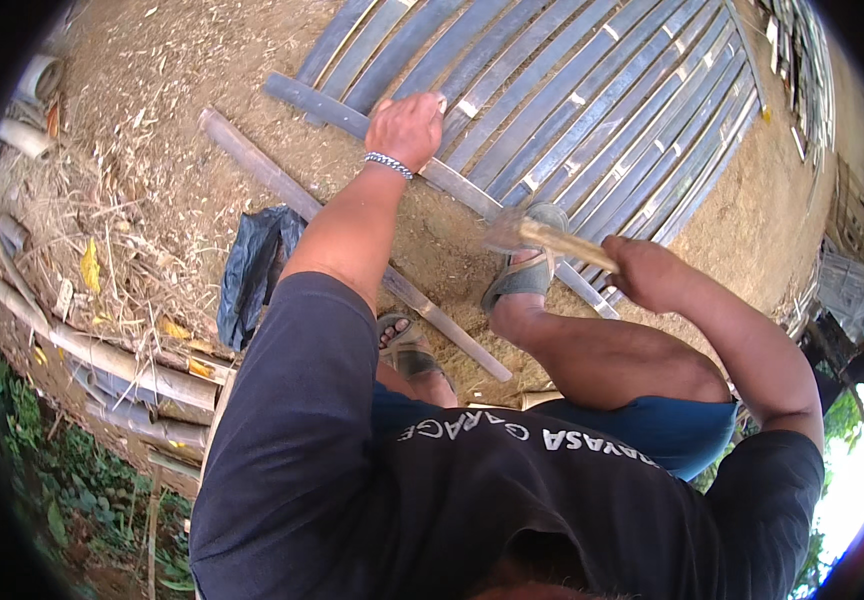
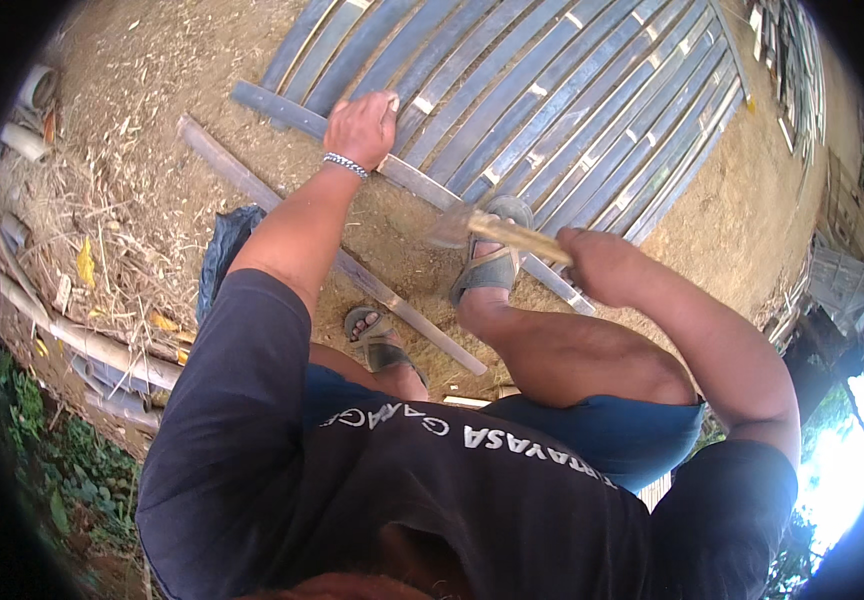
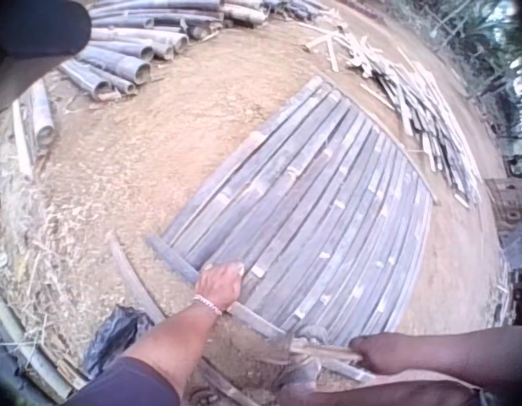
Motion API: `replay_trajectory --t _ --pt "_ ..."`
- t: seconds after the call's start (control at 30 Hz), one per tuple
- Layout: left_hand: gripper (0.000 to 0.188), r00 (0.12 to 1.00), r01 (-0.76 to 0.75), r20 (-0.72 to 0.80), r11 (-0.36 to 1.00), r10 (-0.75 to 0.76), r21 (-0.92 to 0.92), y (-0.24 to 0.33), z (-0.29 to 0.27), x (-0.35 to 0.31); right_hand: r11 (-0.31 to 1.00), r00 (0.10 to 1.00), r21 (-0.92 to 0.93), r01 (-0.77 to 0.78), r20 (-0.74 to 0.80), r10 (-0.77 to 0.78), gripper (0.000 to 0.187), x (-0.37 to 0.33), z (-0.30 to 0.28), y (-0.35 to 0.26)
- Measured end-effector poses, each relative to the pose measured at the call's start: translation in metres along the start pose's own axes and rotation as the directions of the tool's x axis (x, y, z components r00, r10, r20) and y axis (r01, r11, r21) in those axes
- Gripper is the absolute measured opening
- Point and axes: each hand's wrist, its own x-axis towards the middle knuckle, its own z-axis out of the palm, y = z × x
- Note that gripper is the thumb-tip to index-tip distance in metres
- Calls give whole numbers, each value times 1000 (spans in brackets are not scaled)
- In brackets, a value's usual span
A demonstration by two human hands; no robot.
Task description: The person secures bamboo slats to a wooden frame by driving nails with a small axe while sitting on the ground. They retrieve nails from a plastic bag and hammer them through the bamboo and into the underlying wood.
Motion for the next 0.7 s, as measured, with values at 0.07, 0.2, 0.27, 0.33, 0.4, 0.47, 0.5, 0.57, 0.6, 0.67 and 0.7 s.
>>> replay_trajectory --t 0.07,0.2,0.27,0.33,0.4,0.47,0.5,0.57,0.6,0.67,0.7 --pt "12 999 33 15 999 -33 -21 3 -3 2 998 1000 52 19 -19 -18 26 3 -2 22" --pt "18 983 139 -76 943 -169 -302 14 -15 6 979 995 198 35 -99 -16 22 26 20 51" --pt "20 934 285 -48 822 -353 -494 9 -10 -14 955 993 296 30 -120 7 26 38 40 64" --pt "24 828 460 129 530 -546 -713 20 -19 -36 934 984 349 75 -177 -13 30 49 55 67" --pt "28 710 578 281 307 -645 -756 46 -31 -61 915 970 387 112 -242 -16 31 58 71 74" --pt "32 584 676 412 139 -699 -724 66 -39 -84 871 929 443 212 -368 -39 27 70 81 67" --pt "33 521 725 460 88 -719 -684 74 -41 -96 847 902 462 264 -428 -47 25 76 84 60" --pt "36 449 765 525 8 -723 -643 82 -42 -112 817 923 533 220 -385 2 26 86 88 49" --pt "37 444 763 544 -18 -712 -646 83 -42 -118 777 925 581 244 -381 -5 27 89 92 44" --pt "41 456 746 600 -85 -657 -661 78 -36 -128 622 927 724 297 -375 -7 29 103 112 54" --pt "41 461 735 616 -114 -639 -668 77 -35 -127 615 928 732 292 -373 4 29 104 115 58"
